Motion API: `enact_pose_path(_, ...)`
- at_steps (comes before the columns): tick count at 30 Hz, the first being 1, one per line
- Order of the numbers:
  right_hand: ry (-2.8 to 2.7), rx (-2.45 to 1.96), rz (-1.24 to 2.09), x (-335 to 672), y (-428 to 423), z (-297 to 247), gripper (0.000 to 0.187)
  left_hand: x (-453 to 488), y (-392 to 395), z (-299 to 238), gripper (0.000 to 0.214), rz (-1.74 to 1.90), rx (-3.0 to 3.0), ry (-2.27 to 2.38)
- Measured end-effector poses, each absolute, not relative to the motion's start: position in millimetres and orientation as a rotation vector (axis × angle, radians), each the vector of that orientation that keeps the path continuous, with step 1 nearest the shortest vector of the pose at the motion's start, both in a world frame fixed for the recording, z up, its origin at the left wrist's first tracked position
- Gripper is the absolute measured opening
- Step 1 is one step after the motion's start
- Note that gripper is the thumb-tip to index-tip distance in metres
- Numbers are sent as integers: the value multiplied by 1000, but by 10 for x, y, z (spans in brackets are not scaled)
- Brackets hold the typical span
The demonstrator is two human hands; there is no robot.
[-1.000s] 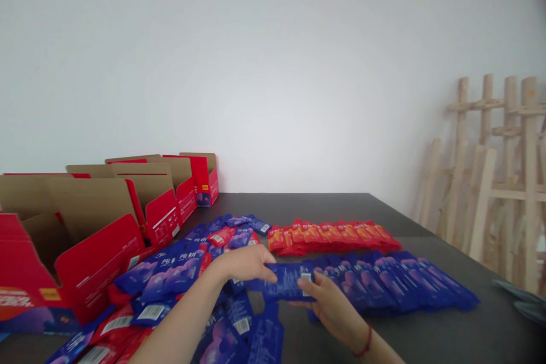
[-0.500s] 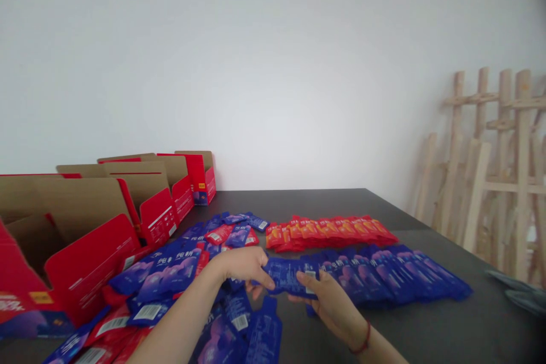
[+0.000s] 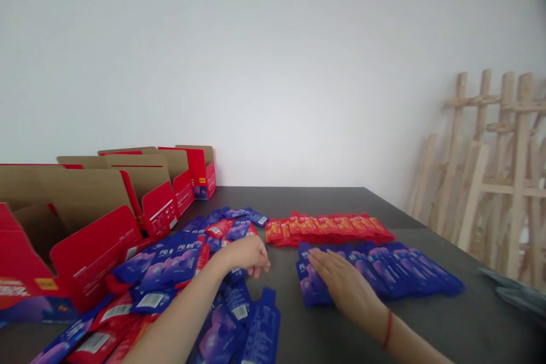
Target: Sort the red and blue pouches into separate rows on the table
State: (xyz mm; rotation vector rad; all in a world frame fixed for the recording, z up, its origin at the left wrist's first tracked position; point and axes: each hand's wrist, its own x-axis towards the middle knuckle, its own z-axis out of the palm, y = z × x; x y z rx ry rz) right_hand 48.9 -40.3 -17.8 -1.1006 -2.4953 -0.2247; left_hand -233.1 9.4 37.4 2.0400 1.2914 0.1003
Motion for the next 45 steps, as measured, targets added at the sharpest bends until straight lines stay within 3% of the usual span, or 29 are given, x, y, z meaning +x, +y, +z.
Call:
enact_pose_path(3, -2684, -1125, -386, 373, -432, -410, 56, -2312, 70, 357, 22, 122, 2067, 1346)
enact_pose_path(10, -2731, -1201, -143, 235, -527, -297, 56, -2320, 52, 345, 26, 133, 2106, 1377)
enact_pose_path(17, -2670, -1342, -128, 422, -457, -258, 46, -2323, 62, 364, 32, 149, 2122, 1358)
enact_pose_path(23, -2630, -1440, -4, 493, -536, -382, 76, -2300, 21, 471, 29, 25, 2224, 1549)
enact_pose_path(27, -2626, -1404, 22, 446, -553, -424, 77, -2336, -22, 551, 21, -52, 2321, 1922)
enact_pose_path(37, -2713, -1350, 16, 497, -506, -305, 78, -2259, -34, 371, 56, -283, 2324, 2098)
enact_pose_path(45, -2728, -1283, 48, 401, -558, -121, 72, -2236, -32, 281, 66, -204, 2340, 2130)
